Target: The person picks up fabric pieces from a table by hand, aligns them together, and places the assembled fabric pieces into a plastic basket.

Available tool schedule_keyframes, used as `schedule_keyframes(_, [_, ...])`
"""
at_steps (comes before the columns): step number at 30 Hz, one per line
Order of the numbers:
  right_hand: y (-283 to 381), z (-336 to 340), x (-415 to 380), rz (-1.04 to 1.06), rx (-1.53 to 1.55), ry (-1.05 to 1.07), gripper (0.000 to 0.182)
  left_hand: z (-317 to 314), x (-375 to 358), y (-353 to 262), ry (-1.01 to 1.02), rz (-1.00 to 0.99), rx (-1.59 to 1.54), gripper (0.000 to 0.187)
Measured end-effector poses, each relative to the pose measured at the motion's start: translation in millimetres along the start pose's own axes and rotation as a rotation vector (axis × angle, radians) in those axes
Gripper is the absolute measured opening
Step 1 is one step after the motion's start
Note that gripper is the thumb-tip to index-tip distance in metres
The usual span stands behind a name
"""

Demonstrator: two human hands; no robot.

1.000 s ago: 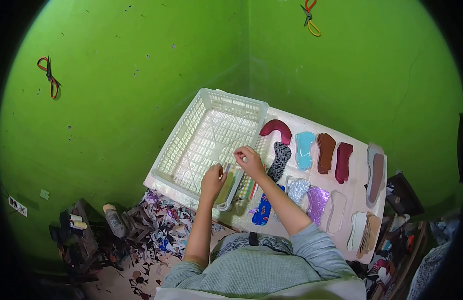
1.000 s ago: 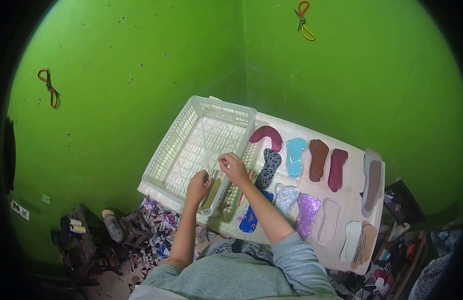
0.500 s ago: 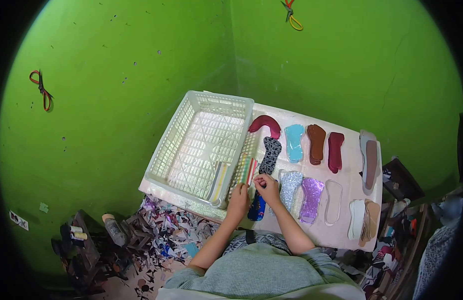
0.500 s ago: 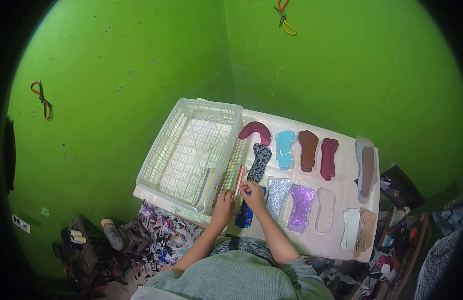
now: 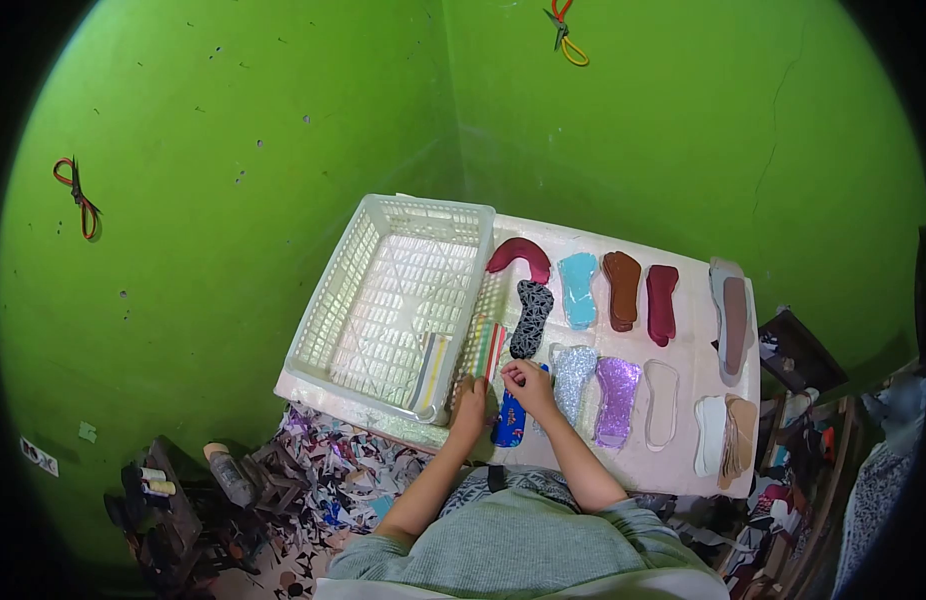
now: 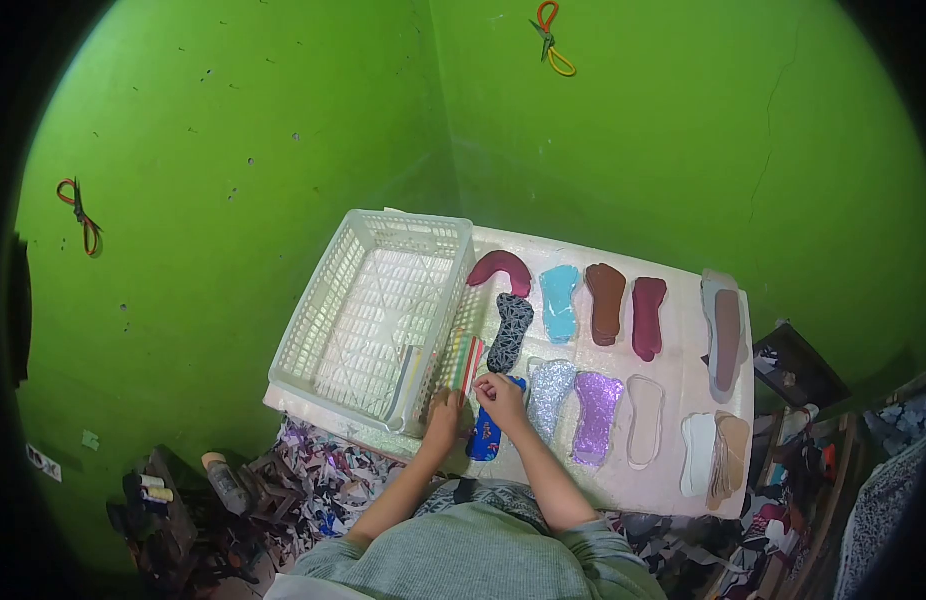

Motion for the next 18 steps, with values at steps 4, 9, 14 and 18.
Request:
schedule_keyframes(4, [-2.4,-3.2,-1.2,-0.006,0.028,0.033,0.009,1.5,-0.7,0.0,-0.027,0.005,-0.034,0.030])
schedule_keyframes(9, [-7.9,-6.6,-1.3,-0.017,0.032,0.050,0.009,-1.2,3.0,3.1,-0.188,-0.044,-0.076,0.036])
schedule_keyframes(14, [-11.8,-6.7,-2.0,-0.032,0.033,0.051,0.008,2.2,4.9,-2.2,-0.139,-0.013,-0.085,0.033])
schedule_keyframes(18, [-14.1,-6.0,-1.6,-0.036,0.028,0.046,0.009,5.9,5.4,-4.4,-0.133,0.037,-0.109,0.036])
Point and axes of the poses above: each hand's wrist, its own x-axis towards the middle knuckle, its own z-axis out of the back of the hand, y = z × x, the point moved 3 cm from there along x, towards the middle knuckle, and after that the axes turned 6 degrees about -z, right-handed, at the moved point
